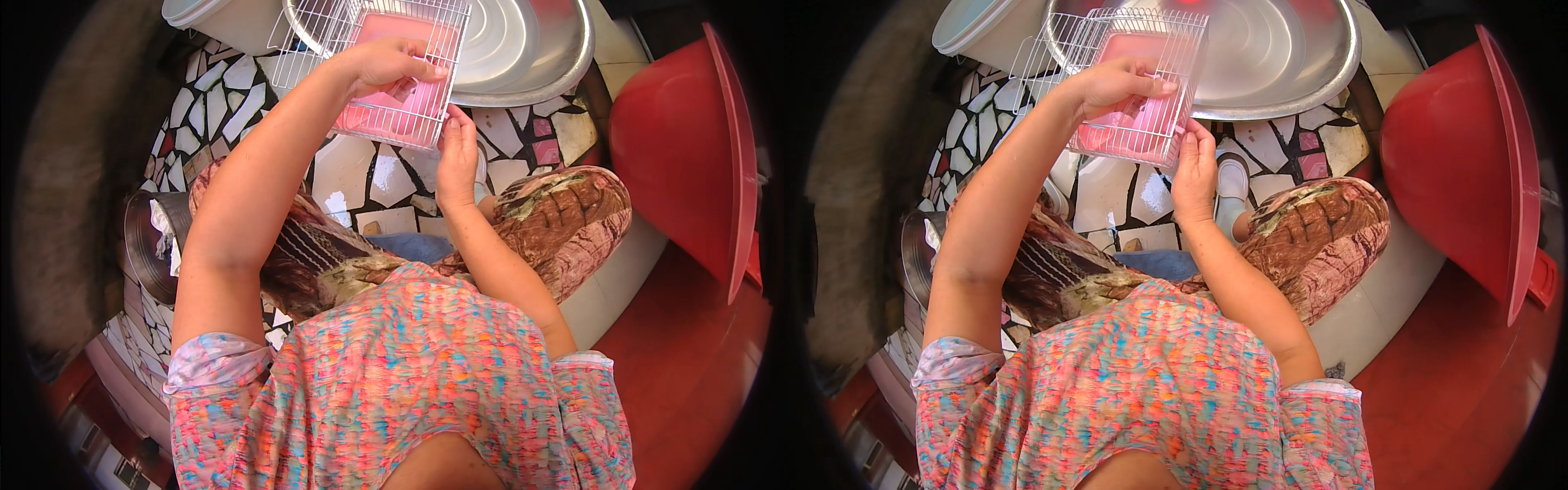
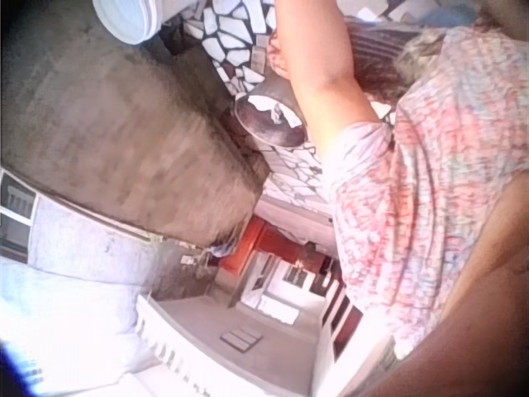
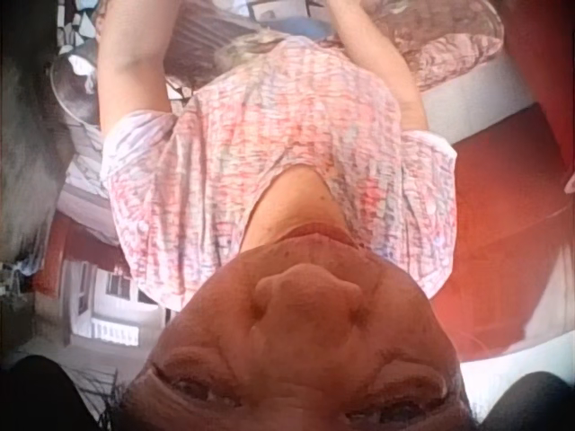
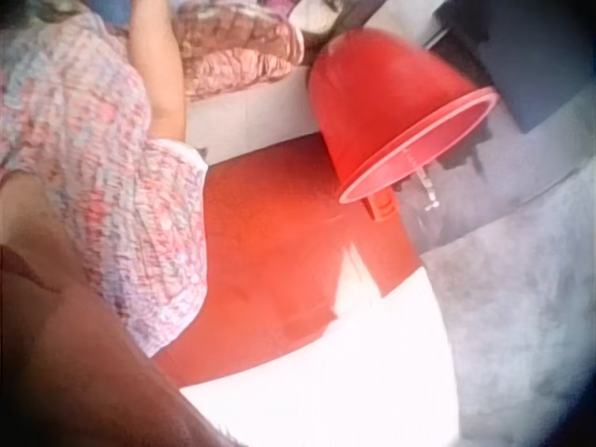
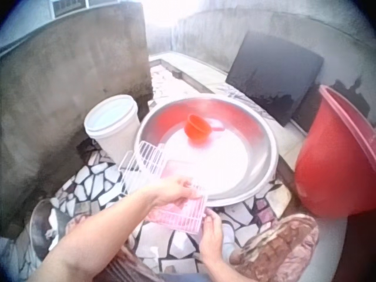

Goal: The person assembles a small pink and white wire cage by fitting the wire sides together and snapping them into the plastic base.

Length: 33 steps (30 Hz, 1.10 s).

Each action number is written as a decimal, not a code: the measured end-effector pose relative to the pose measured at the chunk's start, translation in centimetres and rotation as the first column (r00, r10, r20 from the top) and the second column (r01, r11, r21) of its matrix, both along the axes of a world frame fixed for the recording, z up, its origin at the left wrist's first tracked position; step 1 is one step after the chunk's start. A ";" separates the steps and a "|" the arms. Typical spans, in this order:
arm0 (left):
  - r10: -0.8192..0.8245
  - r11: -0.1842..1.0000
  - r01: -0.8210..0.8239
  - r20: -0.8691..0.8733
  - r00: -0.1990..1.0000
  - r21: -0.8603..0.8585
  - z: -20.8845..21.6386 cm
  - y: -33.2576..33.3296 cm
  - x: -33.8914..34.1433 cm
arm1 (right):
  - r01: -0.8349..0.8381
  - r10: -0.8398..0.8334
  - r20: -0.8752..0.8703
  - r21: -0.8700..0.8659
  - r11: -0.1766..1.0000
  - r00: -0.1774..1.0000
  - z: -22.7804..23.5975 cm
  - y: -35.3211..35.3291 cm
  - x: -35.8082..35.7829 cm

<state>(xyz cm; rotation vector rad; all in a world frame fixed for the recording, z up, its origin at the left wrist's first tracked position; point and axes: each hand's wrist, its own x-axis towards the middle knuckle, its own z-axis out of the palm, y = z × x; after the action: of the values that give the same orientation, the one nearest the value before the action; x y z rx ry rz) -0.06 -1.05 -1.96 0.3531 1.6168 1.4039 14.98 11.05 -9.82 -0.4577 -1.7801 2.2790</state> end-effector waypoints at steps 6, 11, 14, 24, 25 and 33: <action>0.167 0.986 -0.165 0.079 0.983 -0.034 -0.3 0.0 0.6 | 0.065 -0.054 -0.088 0.121 0.990 0.995 0.2 -0.3 -0.1; 0.171 0.985 -0.169 0.113 0.979 -0.025 1.3 0.8 1.5 | 0.100 -0.096 -0.046 0.099 0.990 0.994 -0.9 0.6 -0.5; 0.205 0.979 -0.203 0.108 0.973 -0.035 0.6 1.1 1.5 | 0.087 -0.085 -0.045 0.043 0.995 0.995 -0.7 0.6 -0.6; 0.223 0.974 -0.217 0.135 0.965 -0.058 0.1 0.7 2.2 | 0.126 -0.126 0.005 -0.053 0.991 0.992 -2.0 0.7 -0.8; 0.236 0.972 -0.232 0.139 0.962 -0.051 0.2 0.7 2.2 | 0.126 -0.125 0.011 -0.041 0.991 0.992 -1.7 0.7 -0.8; 0.265 0.963 -0.255 0.136 0.955 -0.086 -0.3 0.5 2.1 | 0.052 -0.051 -0.009 0.107 0.993 0.999 -2.0 1.2 -0.8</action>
<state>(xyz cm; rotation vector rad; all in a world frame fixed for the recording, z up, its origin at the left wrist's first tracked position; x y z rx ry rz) 2.07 -0.60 -2.26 -0.0059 1.6271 1.5273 14.17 12.27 -11.78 -0.4705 -1.8543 2.1355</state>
